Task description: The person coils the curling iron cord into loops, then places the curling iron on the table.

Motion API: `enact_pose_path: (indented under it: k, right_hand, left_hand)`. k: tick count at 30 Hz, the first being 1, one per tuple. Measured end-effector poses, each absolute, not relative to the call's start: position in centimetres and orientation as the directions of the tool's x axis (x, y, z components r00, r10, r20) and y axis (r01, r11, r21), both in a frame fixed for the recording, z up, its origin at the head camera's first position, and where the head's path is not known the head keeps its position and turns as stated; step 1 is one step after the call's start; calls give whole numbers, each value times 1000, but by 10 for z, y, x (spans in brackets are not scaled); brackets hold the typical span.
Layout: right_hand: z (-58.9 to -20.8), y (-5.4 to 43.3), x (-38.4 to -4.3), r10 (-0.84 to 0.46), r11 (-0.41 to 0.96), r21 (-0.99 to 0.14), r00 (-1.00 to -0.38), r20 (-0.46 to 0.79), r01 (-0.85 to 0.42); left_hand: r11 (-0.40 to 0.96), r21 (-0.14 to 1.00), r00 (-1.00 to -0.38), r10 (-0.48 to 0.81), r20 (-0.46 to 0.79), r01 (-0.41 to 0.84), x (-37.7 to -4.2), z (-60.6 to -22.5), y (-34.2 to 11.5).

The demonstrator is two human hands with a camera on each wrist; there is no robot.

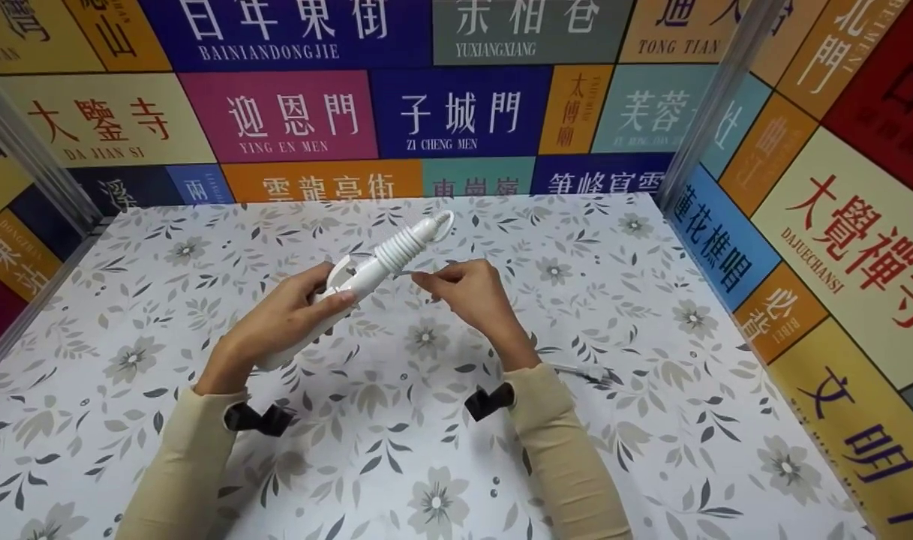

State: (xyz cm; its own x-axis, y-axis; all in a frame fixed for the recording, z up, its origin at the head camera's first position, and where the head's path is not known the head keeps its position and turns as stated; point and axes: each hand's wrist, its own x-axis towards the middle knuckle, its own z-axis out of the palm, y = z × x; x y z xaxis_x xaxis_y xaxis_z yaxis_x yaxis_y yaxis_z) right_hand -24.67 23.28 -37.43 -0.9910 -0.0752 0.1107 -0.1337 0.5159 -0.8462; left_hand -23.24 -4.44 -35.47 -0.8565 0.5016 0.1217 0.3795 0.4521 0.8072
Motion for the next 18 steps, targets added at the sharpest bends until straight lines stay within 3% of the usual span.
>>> enact_pose_path:
  k: [5,11,18]
  right_hand:
    - [-377,236,-250,-74,515,-845,-989,126,-146]
    - [-383,244,-253,-130,515,-816,-965,228,-262]
    - [-381,246,-256,-75,503,-864,-995,-66,20]
  left_hand:
    - [436,797,-816,566,118,418,-234,-357,-45]
    - [480,720,-744,664,75,501,-235,-361,-48]
    - [576,574,-704,710,1,582,-233,-363,-49]
